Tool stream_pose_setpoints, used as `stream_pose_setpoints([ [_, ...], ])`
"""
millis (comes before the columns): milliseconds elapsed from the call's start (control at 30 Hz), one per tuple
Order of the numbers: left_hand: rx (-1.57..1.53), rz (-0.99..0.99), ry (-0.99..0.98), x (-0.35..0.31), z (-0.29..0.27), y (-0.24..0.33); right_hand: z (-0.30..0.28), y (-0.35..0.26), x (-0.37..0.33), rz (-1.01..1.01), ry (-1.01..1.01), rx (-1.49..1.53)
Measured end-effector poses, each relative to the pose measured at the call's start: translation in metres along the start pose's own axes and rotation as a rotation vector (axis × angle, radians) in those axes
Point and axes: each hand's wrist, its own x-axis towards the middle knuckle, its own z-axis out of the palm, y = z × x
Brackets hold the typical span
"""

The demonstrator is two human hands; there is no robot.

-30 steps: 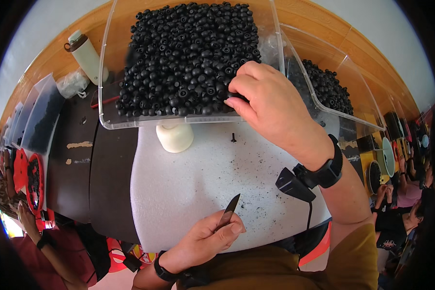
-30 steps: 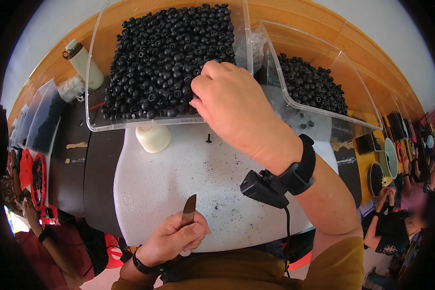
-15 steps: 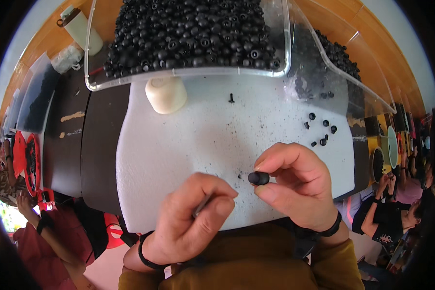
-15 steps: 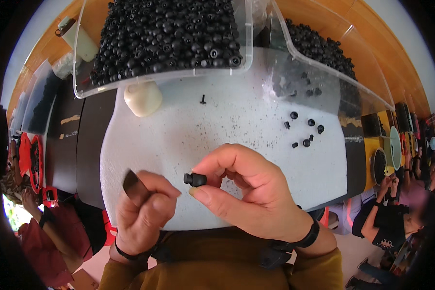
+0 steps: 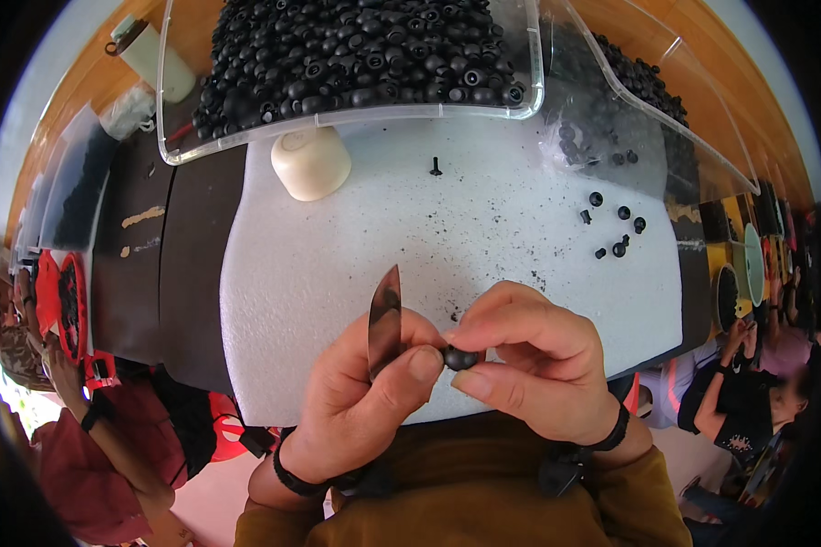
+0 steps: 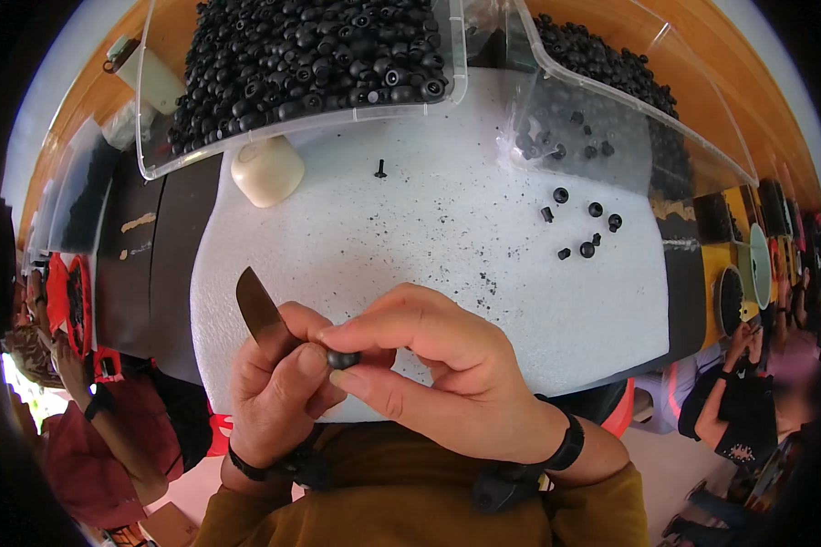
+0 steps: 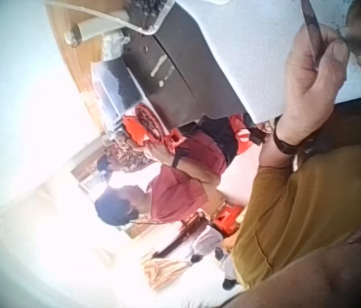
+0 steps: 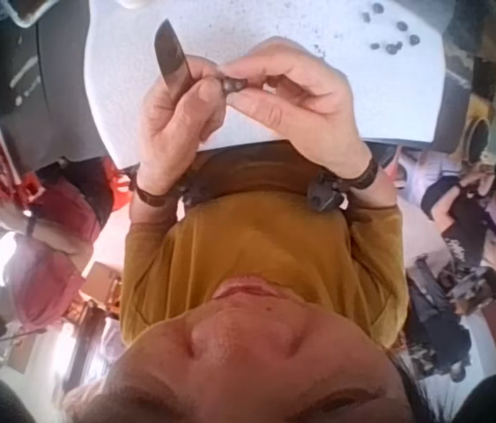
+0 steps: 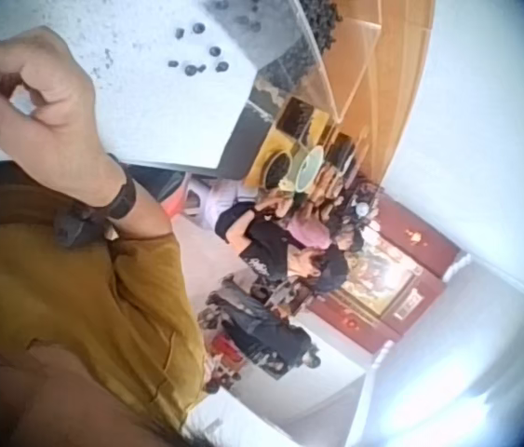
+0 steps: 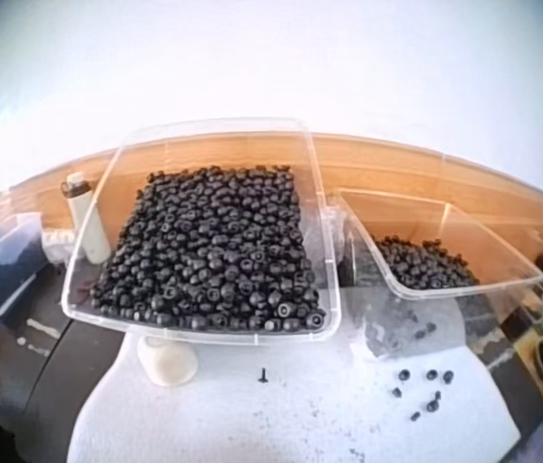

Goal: Trim and inspect small black rubber or plastic industrial components using a small blade.

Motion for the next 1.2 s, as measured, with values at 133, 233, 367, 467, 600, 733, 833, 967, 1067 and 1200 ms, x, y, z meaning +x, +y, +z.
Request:
stream_pose_setpoints([
  [133,-0.084,0.014,-0.018,0.003,0.003,-0.004,0.007,0.002,-0.001,0.125,0.079,0.228],
  [233,-0.079,0.018,-0.015,0.003,0.001,-0.006,0.002,0.005,-0.001,0.108,0.026,0.130],
  [367,-0.027,0.044,-0.014,0.004,0.000,-0.008,0.009,0.007,0.000,0.032,0.094,0.064],
  [467,-0.032,0.055,0.032,-0.001,-0.005,-0.003,0.013,0.006,-0.001,0.021,0.191,0.129],
  [600,0.139,0.087,0.084,-0.002,-0.008,0.001,0.002,0.002,-0.005,-0.036,0.057,-0.037],
  [733,0.815,0.397,-0.025,0.001,-0.006,0.004,-0.004,0.003,-0.010,0.007,0.001,-0.059],
  [833,0.968,0.471,-0.046,0.001,-0.003,0.002,0.003,0.005,-0.017,0.075,0.133,0.195],
  [967,1.067,0.488,-0.074,0.001,-0.001,0.001,-0.002,0.007,-0.021,0.068,0.100,0.223],
  [1067,1.123,0.490,-0.104,0.002,0.000,0.001,-0.007,0.011,-0.023,0.051,0.068,0.245],
  [1200,1.149,0.482,-0.115,0.000,0.001,0.001,-0.007,0.010,-0.024,0.053,0.037,0.227],
])
